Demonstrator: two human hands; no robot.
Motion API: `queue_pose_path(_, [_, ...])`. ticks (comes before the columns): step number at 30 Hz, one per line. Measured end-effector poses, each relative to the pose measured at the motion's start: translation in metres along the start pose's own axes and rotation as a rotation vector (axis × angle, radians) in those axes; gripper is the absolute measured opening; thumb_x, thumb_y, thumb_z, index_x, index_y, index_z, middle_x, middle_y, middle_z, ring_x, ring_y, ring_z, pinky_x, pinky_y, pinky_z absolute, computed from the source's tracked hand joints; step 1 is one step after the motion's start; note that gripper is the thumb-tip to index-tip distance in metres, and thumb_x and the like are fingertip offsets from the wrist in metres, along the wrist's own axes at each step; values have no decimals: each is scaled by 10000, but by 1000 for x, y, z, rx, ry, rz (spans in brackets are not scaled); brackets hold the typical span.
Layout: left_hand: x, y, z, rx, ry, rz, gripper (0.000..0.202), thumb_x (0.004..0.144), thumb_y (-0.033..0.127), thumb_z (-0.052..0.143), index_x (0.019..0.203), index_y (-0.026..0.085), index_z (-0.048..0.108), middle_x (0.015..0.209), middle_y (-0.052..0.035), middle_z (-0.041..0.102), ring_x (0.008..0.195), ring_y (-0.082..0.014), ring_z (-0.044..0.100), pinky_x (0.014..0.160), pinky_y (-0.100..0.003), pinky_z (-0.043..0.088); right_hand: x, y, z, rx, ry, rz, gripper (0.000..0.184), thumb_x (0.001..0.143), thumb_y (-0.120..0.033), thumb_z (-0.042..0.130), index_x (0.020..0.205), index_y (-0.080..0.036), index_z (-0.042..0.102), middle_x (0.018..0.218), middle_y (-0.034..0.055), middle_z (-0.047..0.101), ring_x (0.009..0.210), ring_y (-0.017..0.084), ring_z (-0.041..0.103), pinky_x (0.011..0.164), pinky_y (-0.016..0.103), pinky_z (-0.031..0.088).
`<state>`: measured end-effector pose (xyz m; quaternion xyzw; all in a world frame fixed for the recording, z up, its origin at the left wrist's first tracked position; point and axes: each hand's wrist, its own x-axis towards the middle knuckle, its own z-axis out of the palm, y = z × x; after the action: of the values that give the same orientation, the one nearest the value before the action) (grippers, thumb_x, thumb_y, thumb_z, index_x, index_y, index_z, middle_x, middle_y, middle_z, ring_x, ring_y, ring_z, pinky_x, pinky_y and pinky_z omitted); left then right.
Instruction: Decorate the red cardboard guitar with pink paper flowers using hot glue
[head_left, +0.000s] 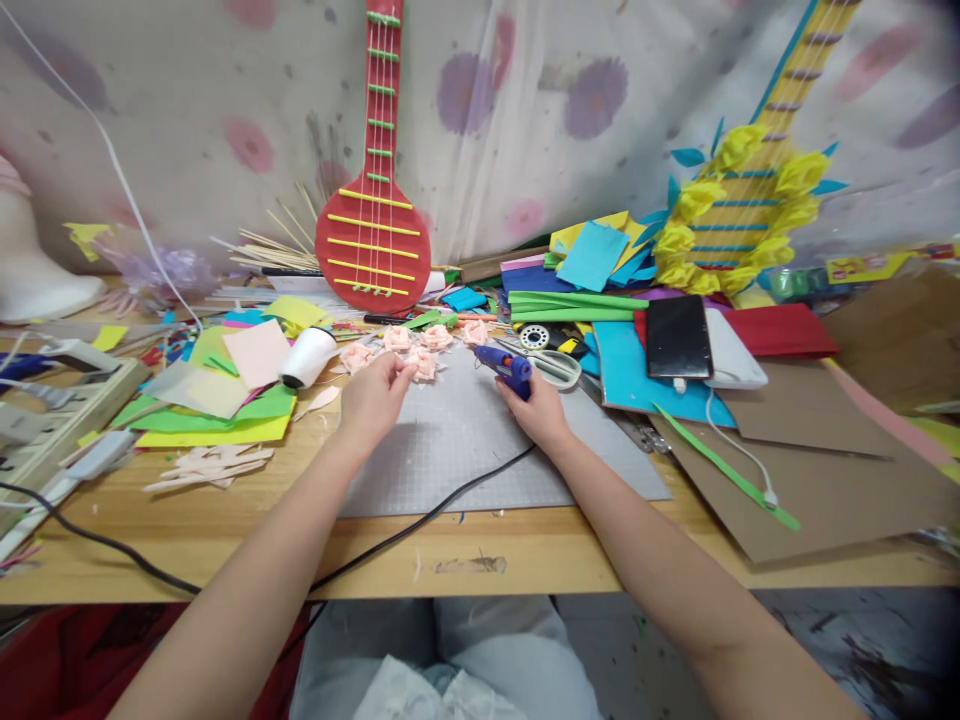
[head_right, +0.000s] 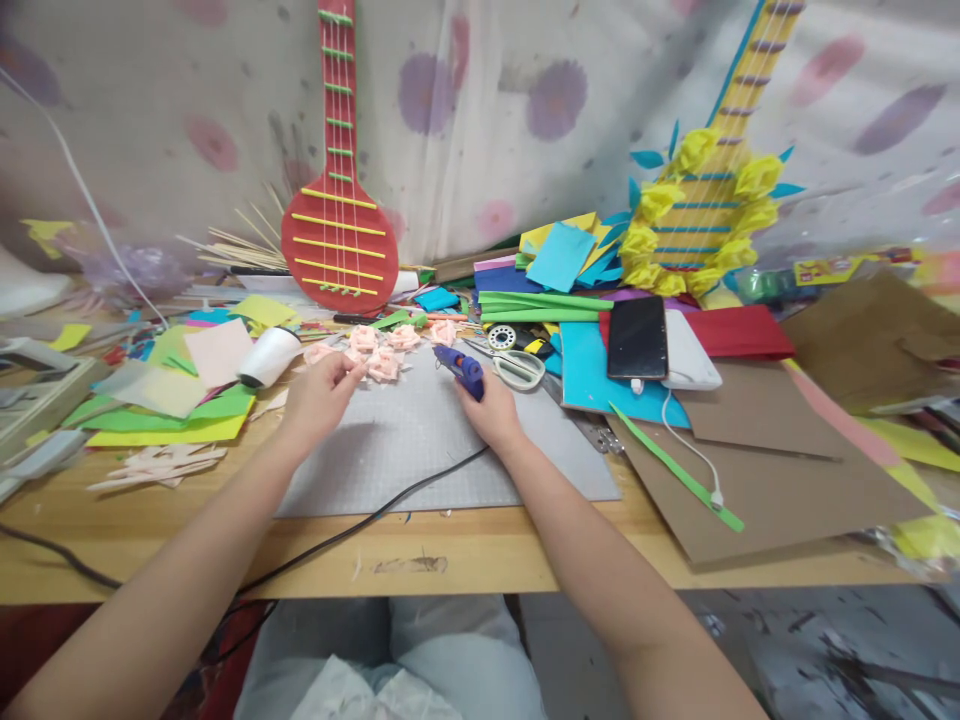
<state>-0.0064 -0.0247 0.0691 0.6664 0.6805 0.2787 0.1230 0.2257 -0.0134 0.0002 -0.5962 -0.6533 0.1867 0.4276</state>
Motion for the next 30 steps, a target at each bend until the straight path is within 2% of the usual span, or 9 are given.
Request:
queue_pose_path(5, [-7, 14, 17, -26, -57, 70, 288, 867, 415, 380, 729, 211, 531, 617, 10, 564, 607, -148, 514, 553, -248, 259, -1, -1, 1, -203, 43, -37, 388, 758, -439, 508, 1047, -183, 546, 928, 106, 652, 822, 267, 602, 711, 386, 452])
queue_pose_path(10, [-11, 18, 31, 46, -119, 103, 288, 882, 404, 364, 772, 214, 551, 683, -10, 618, 683, -165, 558, 561, -249, 270, 0, 2, 1, -204, 32, -43, 379, 764, -412, 502, 1059, -175, 522, 931, 109, 654, 827, 263, 603, 693, 362, 448])
queue_pose_path(15, [-10, 12, 33, 18, -139, 71, 221, 881, 337, 376, 878, 230, 569, 675, 2, 638, 689, -161, 580, 574, -246, 295, 0, 1, -1, -180, 13, -23, 358, 761, -384, 520, 1046, -166, 512, 910, 108, 660, 804, 259, 618, 704, 371, 461])
queue_pose_path(20, [-7, 0, 31, -48, -70, -5, 173, 836, 352, 452, 802, 223, 562, 641, 20, 644, 663, -153, 592, 574, -247, 315, 2, 5, 1, 6, 6, 80, 358, 759, -410, 533, 1047, -201, 494, 824, 63, 668, 641, 212, 634, 663, 374, 503])
queue_pose_path(25, [-6, -10, 31, -142, 24, -10, 188, 805, 397, 505, 794, 211, 530, 630, 40, 646, 641, -135, 603, 583, -237, 340, 8, 8, 2, 287, 15, 300, 402, 718, -444, 568, 1012, -186, 473, 646, 3, 629, 460, 141, 583, 495, 291, 515])
queue_pose_path(27, [-6, -13, 31, -160, 22, -1, 197, 807, 405, 501, 787, 212, 533, 632, 40, 652, 633, -132, 604, 589, -236, 347, 10, 8, 1, 376, 26, 339, 413, 685, -457, 592, 966, -182, 466, 674, 3, 633, 445, 110, 562, 452, 249, 494])
queue_pose_path(30, [-5, -17, 32, -166, -15, 12, 204, 814, 410, 486, 769, 218, 538, 626, 42, 657, 624, -131, 602, 589, -234, 350, 11, 8, 1, 487, 54, 349, 434, 626, -474, 630, 902, -193, 447, 828, 26, 652, 440, 73, 536, 399, 212, 450])
